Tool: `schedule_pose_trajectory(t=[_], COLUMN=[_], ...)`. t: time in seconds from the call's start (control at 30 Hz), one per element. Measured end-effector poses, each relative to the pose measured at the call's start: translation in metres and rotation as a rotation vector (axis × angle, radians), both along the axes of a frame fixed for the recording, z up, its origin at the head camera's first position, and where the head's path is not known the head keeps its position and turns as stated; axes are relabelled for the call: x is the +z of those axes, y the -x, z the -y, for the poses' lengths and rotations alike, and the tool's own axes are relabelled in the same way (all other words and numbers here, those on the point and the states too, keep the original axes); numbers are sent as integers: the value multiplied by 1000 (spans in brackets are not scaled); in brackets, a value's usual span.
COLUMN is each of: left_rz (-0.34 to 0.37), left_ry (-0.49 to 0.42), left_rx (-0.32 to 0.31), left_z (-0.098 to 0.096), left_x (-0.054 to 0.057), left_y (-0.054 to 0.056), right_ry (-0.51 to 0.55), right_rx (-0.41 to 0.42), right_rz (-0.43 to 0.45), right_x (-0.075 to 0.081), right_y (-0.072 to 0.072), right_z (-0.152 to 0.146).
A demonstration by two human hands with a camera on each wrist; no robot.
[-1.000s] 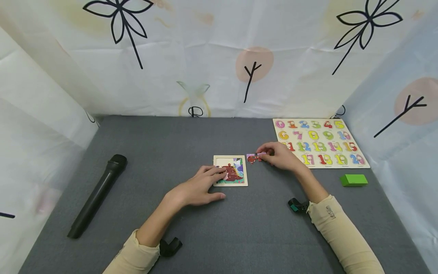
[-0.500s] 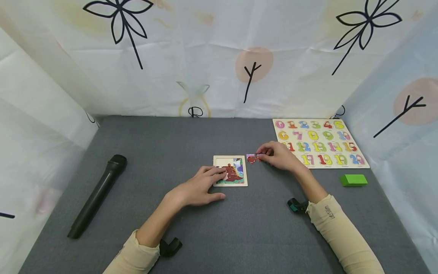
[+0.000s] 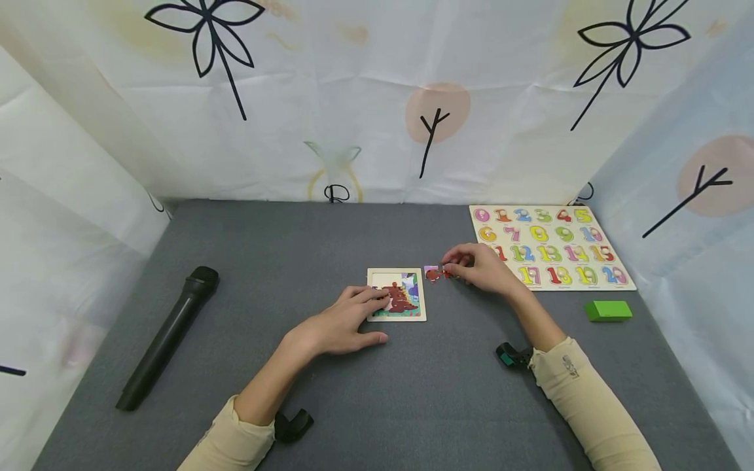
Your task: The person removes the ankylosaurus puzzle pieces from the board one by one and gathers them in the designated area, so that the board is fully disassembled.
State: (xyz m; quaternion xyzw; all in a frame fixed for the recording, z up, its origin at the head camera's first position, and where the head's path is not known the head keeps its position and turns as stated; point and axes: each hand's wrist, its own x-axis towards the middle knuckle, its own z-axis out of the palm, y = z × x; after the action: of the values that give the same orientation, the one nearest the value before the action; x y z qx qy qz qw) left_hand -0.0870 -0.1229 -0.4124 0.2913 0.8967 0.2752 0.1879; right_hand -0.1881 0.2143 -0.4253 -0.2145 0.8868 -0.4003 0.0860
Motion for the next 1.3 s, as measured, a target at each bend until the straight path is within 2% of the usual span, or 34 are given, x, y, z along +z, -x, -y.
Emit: schedule_pose_trajectory(t=[0.27,0.63,0.93,1.13,1.3], left_rz=[10,7,5,9,6], left_ry=[4,-2,9,18,7], left_rx=[3,6,5,3,0], left_z=[0,-1,0,0,0], left_x=[0,1,-1,-1,0], left_y=[0,0,1,1,1], right_ry=[91,135,184,174,118], right_rx=[19,77,147,163,169], right_rz=[26,92,140,141,129], right_x=[1,4,0,-3,-3], right_y=[-4,-15,-16,-14,-13], right_z=[10,35,54,67,73])
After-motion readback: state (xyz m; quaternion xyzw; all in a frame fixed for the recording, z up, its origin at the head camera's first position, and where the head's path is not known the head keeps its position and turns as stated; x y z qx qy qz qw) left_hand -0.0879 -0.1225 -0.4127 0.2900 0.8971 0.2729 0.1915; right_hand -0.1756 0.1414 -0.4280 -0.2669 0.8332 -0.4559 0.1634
